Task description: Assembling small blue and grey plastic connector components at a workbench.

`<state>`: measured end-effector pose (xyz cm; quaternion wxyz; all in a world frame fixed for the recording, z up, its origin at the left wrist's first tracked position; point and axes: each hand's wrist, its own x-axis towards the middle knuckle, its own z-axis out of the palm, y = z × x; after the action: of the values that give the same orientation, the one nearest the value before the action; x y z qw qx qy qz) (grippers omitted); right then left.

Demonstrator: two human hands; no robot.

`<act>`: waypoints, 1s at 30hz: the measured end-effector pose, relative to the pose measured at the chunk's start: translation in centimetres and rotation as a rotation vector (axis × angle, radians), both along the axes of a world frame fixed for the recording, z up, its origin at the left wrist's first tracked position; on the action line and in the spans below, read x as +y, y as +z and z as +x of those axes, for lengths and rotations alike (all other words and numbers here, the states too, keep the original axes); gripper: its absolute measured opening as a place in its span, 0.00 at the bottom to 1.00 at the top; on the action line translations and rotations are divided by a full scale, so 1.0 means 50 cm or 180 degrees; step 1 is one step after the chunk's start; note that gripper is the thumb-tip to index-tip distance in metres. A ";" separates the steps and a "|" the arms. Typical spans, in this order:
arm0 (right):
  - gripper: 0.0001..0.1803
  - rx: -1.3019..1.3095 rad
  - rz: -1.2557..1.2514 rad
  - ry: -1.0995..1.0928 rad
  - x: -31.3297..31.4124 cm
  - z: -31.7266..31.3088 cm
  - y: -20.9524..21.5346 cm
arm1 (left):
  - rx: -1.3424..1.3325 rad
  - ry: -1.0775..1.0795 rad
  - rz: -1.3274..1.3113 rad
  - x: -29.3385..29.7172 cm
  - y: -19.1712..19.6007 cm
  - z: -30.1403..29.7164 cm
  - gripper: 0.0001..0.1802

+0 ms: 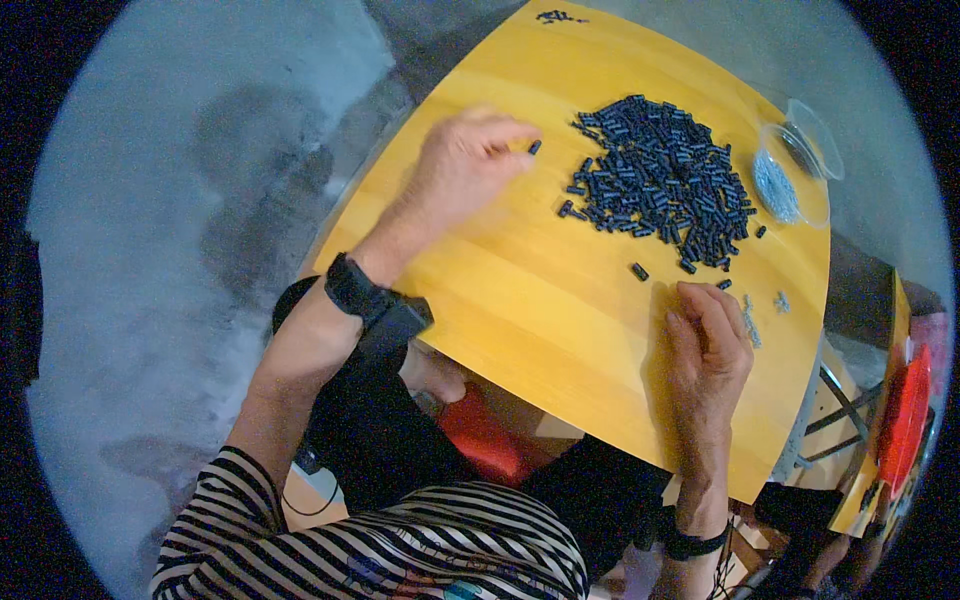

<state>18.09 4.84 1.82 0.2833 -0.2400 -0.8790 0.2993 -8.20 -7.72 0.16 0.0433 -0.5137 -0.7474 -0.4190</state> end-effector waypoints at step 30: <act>0.08 0.0156 -0.0230 -0.0504 0.014 0.182 0.013 | -0.3291 -0.1339 -0.0564 -0.029 0.100 0.151 0.12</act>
<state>27.21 5.55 2.47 0.3186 -0.3113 -0.8387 0.3133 -0.65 -9.19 5.18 -0.4564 -0.3813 -0.5852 -0.5513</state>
